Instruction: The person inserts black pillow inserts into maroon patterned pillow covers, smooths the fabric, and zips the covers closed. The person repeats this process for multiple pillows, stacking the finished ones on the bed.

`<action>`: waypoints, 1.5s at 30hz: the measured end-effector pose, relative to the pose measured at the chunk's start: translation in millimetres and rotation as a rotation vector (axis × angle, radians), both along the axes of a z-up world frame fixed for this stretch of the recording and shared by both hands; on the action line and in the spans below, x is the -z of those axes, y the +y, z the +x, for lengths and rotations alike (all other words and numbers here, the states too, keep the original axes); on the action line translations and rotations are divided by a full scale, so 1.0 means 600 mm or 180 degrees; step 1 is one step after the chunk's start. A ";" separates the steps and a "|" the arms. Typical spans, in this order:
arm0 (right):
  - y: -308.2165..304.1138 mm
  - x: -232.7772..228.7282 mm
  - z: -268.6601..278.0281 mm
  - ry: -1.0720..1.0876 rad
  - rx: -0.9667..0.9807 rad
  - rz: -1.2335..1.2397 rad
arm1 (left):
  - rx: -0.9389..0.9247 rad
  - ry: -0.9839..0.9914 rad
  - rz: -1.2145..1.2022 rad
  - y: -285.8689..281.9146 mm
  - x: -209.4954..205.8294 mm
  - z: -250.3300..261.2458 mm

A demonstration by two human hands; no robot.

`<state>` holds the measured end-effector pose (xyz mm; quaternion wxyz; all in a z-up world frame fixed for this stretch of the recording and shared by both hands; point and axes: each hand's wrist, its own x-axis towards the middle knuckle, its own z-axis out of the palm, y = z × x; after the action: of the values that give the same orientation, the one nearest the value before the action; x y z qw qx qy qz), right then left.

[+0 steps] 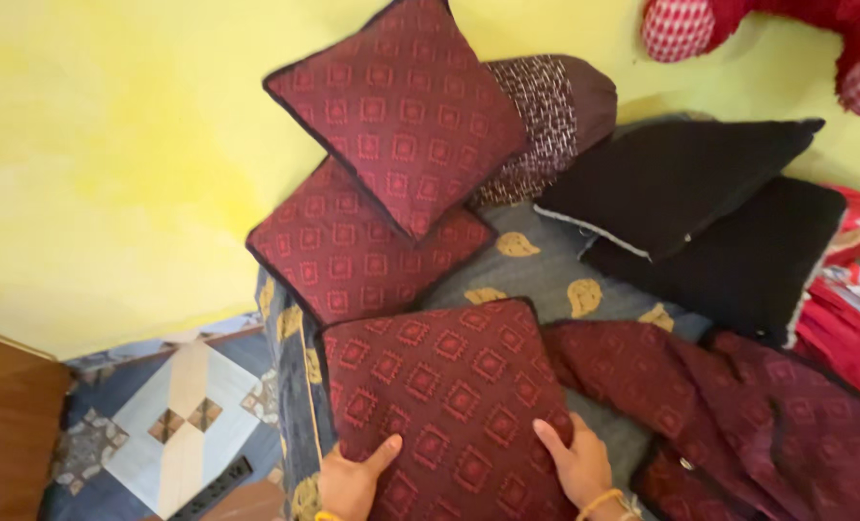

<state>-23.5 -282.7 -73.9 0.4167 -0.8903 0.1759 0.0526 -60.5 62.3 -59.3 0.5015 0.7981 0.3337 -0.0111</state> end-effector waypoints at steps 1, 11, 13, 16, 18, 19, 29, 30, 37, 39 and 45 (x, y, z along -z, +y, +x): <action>-0.005 0.009 0.007 -0.0255 0.0003 0.0114 | -0.0065 -0.0231 -0.0261 0.001 -0.007 0.003; -0.082 -0.008 0.211 -0.1232 -0.0223 -0.1298 | 0.0137 -0.2279 -0.0851 -0.048 -0.315 0.167; -0.101 -0.003 0.231 -0.0884 -0.0742 -0.2302 | 0.0427 -0.2964 -0.0603 -0.062 -0.364 0.228; -0.113 0.026 0.244 -0.0263 -0.1112 -0.2641 | 0.0470 -0.3187 -0.0113 -0.085 -0.383 0.336; -0.112 0.042 0.234 -0.0551 -0.0974 -0.2545 | 0.0610 -0.3316 0.0032 -0.096 -0.361 0.418; -0.114 0.045 0.228 -0.0553 -0.0976 -0.2508 | 0.0636 -0.3327 0.0107 -0.107 -0.338 0.457; -0.109 0.035 0.230 -0.0961 -0.0857 -0.2212 | 0.0081 -0.3007 0.2800 -0.246 -0.211 0.524; -0.109 0.035 0.228 -0.1018 -0.0854 -0.2186 | 0.0037 -0.3121 0.3012 -0.261 -0.213 0.513; -0.111 0.035 0.227 -0.1126 -0.0836 -0.2043 | 0.0137 -0.3739 0.3826 -0.359 -0.211 0.511; -0.110 0.037 0.227 -0.1136 -0.0817 -0.2036 | 0.0512 -0.3903 0.3837 -0.391 -0.212 0.516; -0.112 0.038 0.225 -0.1162 -0.0794 -0.1956 | 0.0052 -0.2621 0.4040 -0.380 -0.270 0.547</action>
<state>111.2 -349.9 -96.9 0.1452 -0.9831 -0.0035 -0.1119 267.5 -165.5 102.5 0.0298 0.8758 0.0558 0.4785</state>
